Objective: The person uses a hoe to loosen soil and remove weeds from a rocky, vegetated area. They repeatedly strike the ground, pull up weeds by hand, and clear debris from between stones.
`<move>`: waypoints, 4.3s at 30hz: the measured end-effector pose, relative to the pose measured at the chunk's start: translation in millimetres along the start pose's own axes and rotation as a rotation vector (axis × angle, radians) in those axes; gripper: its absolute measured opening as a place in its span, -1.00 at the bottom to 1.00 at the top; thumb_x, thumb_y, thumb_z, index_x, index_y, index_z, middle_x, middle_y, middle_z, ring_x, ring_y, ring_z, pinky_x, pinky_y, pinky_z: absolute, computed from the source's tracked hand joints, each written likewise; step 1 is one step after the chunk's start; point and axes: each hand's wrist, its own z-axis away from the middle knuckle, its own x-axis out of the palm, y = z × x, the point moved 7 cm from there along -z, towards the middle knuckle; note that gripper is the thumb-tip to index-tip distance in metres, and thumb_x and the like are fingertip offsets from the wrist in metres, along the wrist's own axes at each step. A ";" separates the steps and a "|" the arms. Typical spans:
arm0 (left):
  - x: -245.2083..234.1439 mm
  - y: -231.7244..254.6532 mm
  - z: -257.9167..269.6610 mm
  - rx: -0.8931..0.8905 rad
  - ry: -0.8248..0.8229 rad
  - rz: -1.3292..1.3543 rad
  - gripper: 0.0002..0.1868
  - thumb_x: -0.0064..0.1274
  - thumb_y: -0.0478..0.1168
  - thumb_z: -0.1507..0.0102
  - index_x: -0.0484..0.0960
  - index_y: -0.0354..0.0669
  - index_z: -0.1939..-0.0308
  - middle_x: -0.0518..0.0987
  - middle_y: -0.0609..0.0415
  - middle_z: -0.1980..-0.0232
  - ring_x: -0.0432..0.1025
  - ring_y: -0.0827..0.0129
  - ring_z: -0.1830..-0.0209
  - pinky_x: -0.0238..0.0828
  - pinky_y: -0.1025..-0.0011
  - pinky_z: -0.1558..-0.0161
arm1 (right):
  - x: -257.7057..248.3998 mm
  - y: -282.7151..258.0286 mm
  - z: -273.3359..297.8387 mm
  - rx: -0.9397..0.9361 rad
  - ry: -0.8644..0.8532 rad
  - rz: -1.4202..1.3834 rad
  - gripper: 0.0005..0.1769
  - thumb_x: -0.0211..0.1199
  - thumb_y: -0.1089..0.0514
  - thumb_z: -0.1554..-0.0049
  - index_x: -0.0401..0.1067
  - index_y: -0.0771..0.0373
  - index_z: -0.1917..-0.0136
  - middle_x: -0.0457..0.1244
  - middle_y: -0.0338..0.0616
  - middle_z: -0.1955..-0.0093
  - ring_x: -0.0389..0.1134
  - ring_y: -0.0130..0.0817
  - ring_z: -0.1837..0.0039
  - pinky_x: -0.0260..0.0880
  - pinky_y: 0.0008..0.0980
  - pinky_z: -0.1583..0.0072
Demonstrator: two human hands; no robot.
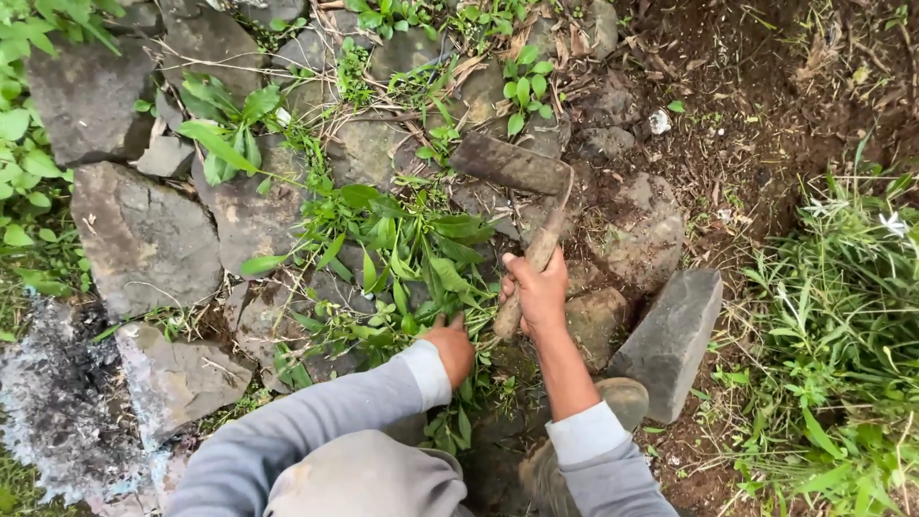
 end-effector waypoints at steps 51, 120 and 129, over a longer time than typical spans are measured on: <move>-92.6 -272.5 9.1 -0.499 0.797 0.944 -0.77 0.05 -0.16 -0.20 0.73 0.00 0.12 0.71 -0.06 0.17 0.54 -0.10 -0.03 0.48 -0.09 -0.04 | 34.0 29.1 -1.0 0.000 -0.129 0.511 -0.69 0.19 0.33 -0.18 0.23 0.26 -0.18 0.21 -0.21 0.36 0.25 -0.45 0.44 0.42 -0.44 0.32; -213.7 -146.4 61.5 -0.041 0.773 0.286 -0.10 0.02 -0.52 -0.18 0.16 0.01 -0.59 0.29 -0.23 -0.37 0.48 -0.23 -0.13 0.57 -0.07 0.04 | -18.4 0.4 -18.3 -0.010 0.040 0.124 -0.56 0.24 0.39 -0.08 0.15 0.30 -0.18 0.18 -0.16 0.44 0.23 -0.43 0.53 0.40 -0.37 0.47; -139.5 -142.3 -29.7 0.284 1.129 -0.046 -0.97 -0.02 -0.20 -0.30 0.53 0.07 0.23 0.32 0.21 0.33 0.36 0.27 0.25 0.40 0.37 0.20 | -36.5 19.4 -7.4 0.090 0.022 0.185 -0.54 0.25 0.39 -0.12 0.15 0.29 -0.22 0.22 -0.18 0.38 0.26 -0.46 0.50 0.41 -0.44 0.46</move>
